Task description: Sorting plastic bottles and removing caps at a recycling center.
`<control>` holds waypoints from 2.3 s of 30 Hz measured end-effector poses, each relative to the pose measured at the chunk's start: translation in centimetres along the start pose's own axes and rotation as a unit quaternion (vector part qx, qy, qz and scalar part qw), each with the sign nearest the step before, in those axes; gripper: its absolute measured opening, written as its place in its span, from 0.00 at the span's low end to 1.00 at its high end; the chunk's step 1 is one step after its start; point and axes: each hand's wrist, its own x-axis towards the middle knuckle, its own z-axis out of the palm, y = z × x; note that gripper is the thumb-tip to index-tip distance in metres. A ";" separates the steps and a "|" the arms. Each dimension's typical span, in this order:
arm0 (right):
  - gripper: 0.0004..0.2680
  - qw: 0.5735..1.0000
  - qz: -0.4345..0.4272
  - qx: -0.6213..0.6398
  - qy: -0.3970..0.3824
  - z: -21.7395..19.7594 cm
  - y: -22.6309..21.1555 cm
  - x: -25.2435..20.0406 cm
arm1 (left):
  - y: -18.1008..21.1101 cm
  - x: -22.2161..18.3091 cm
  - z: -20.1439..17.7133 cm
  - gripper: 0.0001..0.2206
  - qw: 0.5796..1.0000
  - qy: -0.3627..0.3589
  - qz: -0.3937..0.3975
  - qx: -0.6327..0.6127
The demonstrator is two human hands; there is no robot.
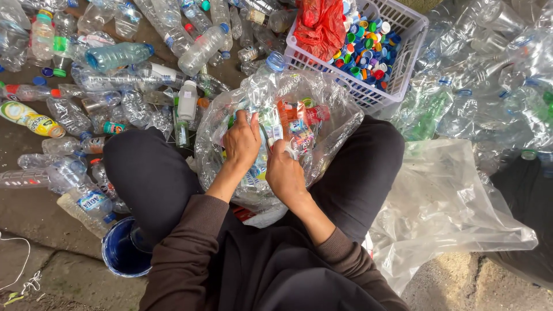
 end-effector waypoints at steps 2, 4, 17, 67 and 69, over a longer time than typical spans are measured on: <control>0.08 1.000 -0.001 -0.003 0.001 -0.2 -0.1 -0.4 | -0.2 -0.2 0.5 0.20 1.000 0.003 0.000 -0.006; 0.08 1.000 -0.003 -0.004 0.002 0.0 -0.1 -0.7 | 0.0 -0.5 0.2 0.19 1.000 0.006 0.001 -0.010; 0.07 0.999 -0.005 -0.041 0.030 1.2 0.4 -1.3 | -0.2 -1.1 0.5 0.20 1.000 0.000 0.015 -0.024; 0.10 0.833 -0.063 0.536 0.121 -3.2 4.3 2.2 | -1.4 1.0 -3.3 0.23 0.931 -0.095 -0.089 -0.340; 0.10 0.799 -0.058 0.592 0.084 -4.5 4.3 1.9 | -0.3 0.7 -4.6 0.24 0.915 -0.125 -0.105 -0.369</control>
